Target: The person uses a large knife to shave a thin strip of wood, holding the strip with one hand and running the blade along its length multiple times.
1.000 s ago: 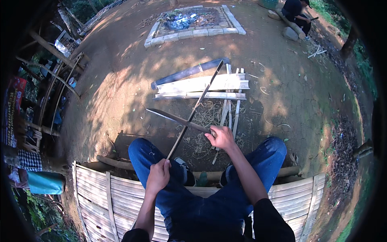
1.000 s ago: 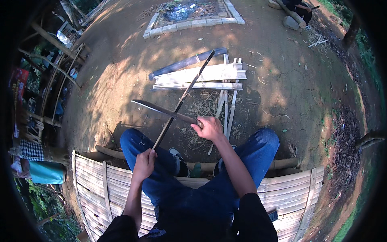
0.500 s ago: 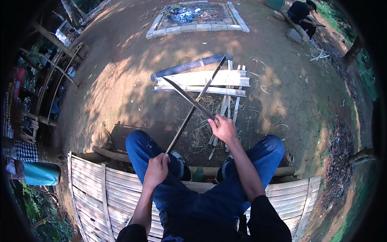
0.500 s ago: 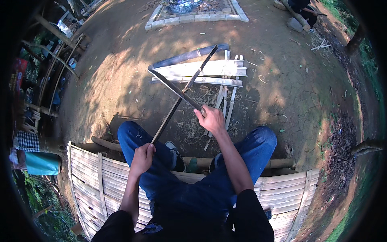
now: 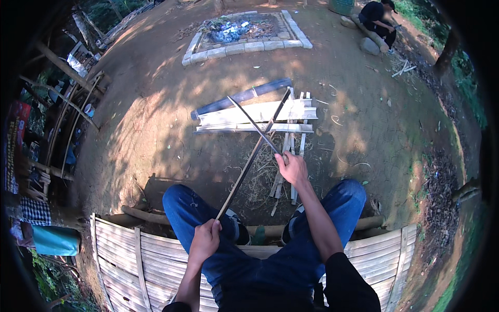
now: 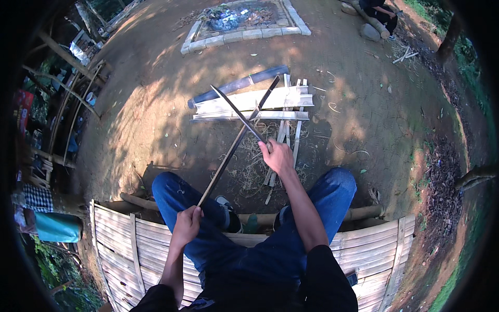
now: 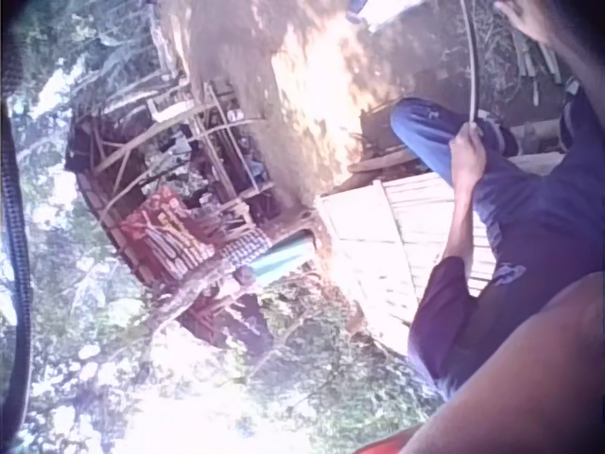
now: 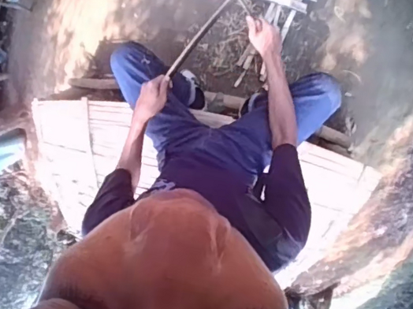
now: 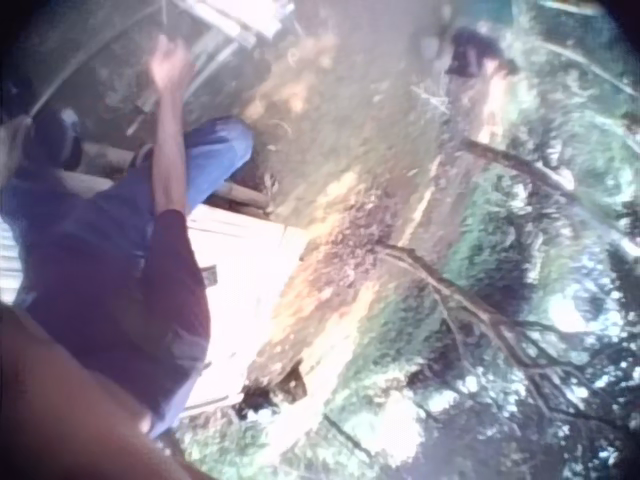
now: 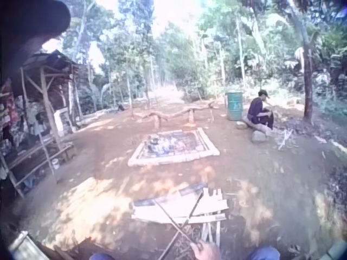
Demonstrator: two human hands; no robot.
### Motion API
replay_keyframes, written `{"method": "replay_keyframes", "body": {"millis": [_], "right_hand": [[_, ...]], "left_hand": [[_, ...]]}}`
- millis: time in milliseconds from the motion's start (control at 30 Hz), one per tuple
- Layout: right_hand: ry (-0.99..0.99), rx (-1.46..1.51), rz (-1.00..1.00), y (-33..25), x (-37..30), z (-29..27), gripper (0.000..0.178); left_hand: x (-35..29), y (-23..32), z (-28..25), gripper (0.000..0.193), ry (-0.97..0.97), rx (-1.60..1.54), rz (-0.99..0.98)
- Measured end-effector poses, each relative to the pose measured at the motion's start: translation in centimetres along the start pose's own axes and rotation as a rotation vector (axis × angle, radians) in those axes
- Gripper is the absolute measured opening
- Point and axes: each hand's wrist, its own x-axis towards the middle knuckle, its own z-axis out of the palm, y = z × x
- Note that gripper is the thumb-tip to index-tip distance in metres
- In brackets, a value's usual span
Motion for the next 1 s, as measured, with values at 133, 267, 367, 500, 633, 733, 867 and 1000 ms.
{"method": "replay_keyframes", "body": {"millis": [133,267,367,500,633,733,867,1000], "right_hand": [[-0.074,0.117,-0.200,-1.9,-1.9,0.7,0.042],[-0.209,0.070,-0.486,-4.2,-4.8,0.9,0.042],[-0.217,0.033,-0.626,-4.9,-5.4,0.9,0.043],[-0.115,0.104,-0.606,-3.5,-3.0,-0.2,0.043],[0.044,-0.036,-0.013,1.0,0.5,-0.5,0.043],[0.167,-0.022,0.093,2.6,1.1,-0.5,0.042],[-0.066,0.170,0.001,-1.6,-1.2,-0.9,0.039],[-0.094,0.180,-0.445,-4.1,-3.3,-2.0,0.036]], "left_hand": [[0.5,-1.0,0.1,0.032,0.039,-0.025,0.034],[0.9,-0.7,-0.1,0.028,0.061,-0.051,0.014],[0.4,-1.1,-0.3,0.028,0.043,-0.067,-0.008],[-0.6,0.2,-1.1,0.028,0.035,-0.043,-0.018],[-2.0,0.1,-2.5,0.028,0.008,0.029,-0.015],[-3.3,-0.3,-3.0,0.028,-0.008,0.033,0.037],[-2.8,-0.3,-3.6,0.028,0.030,-0.004,-0.002],[-1.6,0.4,-2.7,0.032,0.087,-0.032,0.022]]}}
